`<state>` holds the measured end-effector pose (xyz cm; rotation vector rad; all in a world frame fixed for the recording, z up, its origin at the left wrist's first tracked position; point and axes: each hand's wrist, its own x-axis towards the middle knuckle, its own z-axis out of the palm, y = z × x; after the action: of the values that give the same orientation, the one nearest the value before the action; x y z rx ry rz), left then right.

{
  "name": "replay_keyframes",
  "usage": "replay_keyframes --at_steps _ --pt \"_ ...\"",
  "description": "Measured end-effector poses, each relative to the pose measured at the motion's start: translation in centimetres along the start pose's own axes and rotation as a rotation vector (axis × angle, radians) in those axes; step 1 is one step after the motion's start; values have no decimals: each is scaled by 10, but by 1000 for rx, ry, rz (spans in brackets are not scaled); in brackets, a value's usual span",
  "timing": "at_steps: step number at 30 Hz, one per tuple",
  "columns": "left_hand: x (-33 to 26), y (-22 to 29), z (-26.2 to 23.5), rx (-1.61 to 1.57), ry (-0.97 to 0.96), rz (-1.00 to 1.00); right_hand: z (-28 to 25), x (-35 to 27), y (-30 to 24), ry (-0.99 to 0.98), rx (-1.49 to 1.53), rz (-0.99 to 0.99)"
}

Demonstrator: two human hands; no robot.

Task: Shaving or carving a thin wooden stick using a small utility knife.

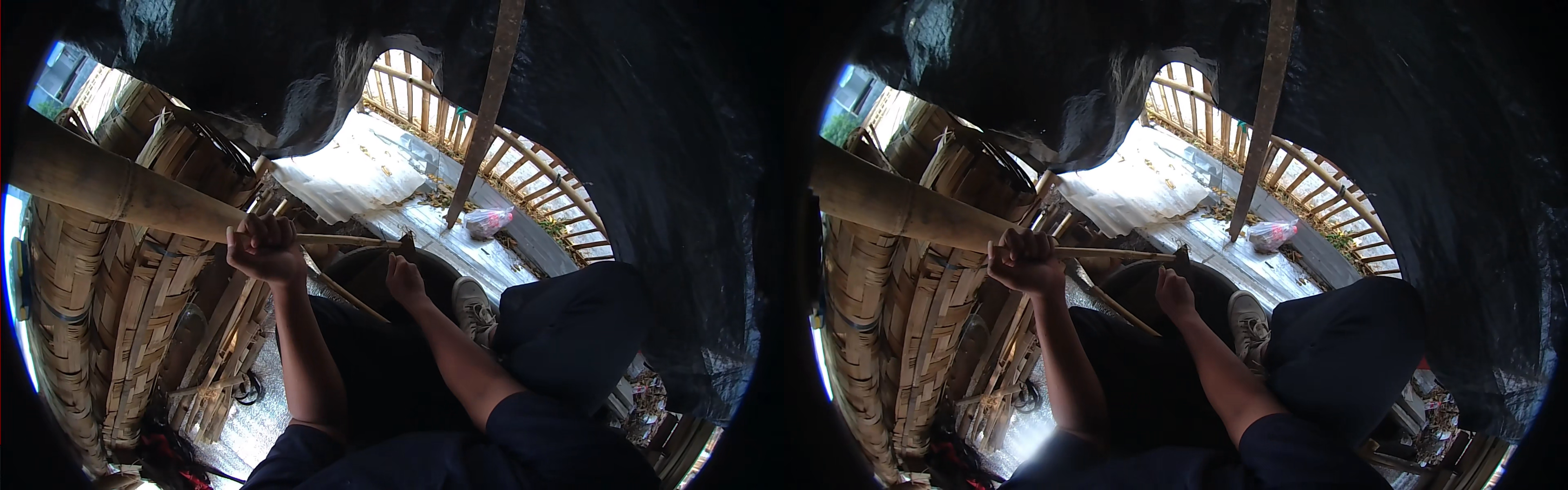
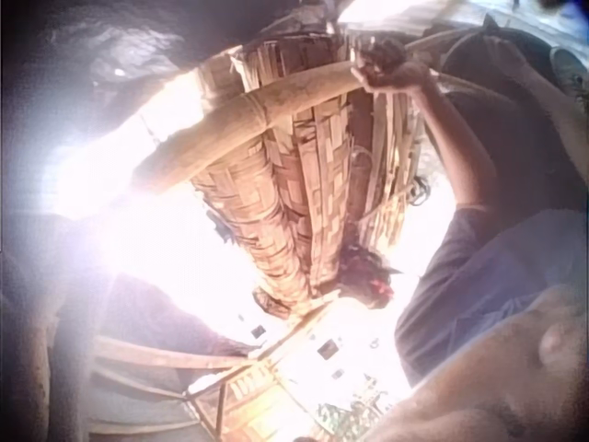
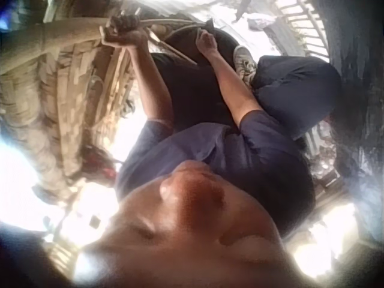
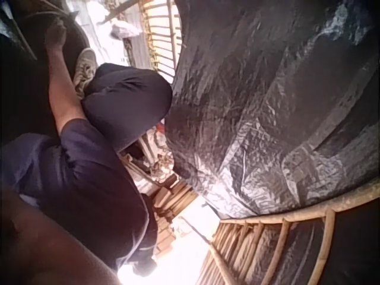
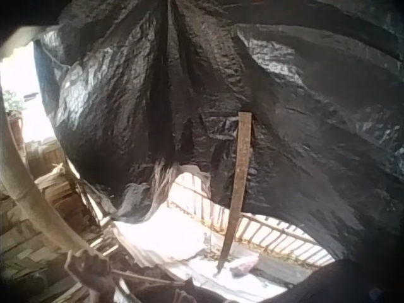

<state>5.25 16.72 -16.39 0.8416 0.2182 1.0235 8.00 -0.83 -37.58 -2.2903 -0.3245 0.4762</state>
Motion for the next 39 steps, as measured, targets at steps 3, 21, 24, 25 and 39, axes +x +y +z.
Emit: replay_keyframes --at_steps 3,21,24,25,39 --pt "-1 3 5 27 -8 6 -4 0 46 -82 -121 212" --pt "-15 -4 26 -2 -30 -10 -32 26 43 -75 108 415" --pt "-18 0 20 82 -76 24 -80 34 -21 -84 315 545" --pt "-19 0 19 60 -118 -6 -103 40 -39 -113 368 525" --pt "-38 0 31 166 -325 82 -276 -65 -179 55 338 22"
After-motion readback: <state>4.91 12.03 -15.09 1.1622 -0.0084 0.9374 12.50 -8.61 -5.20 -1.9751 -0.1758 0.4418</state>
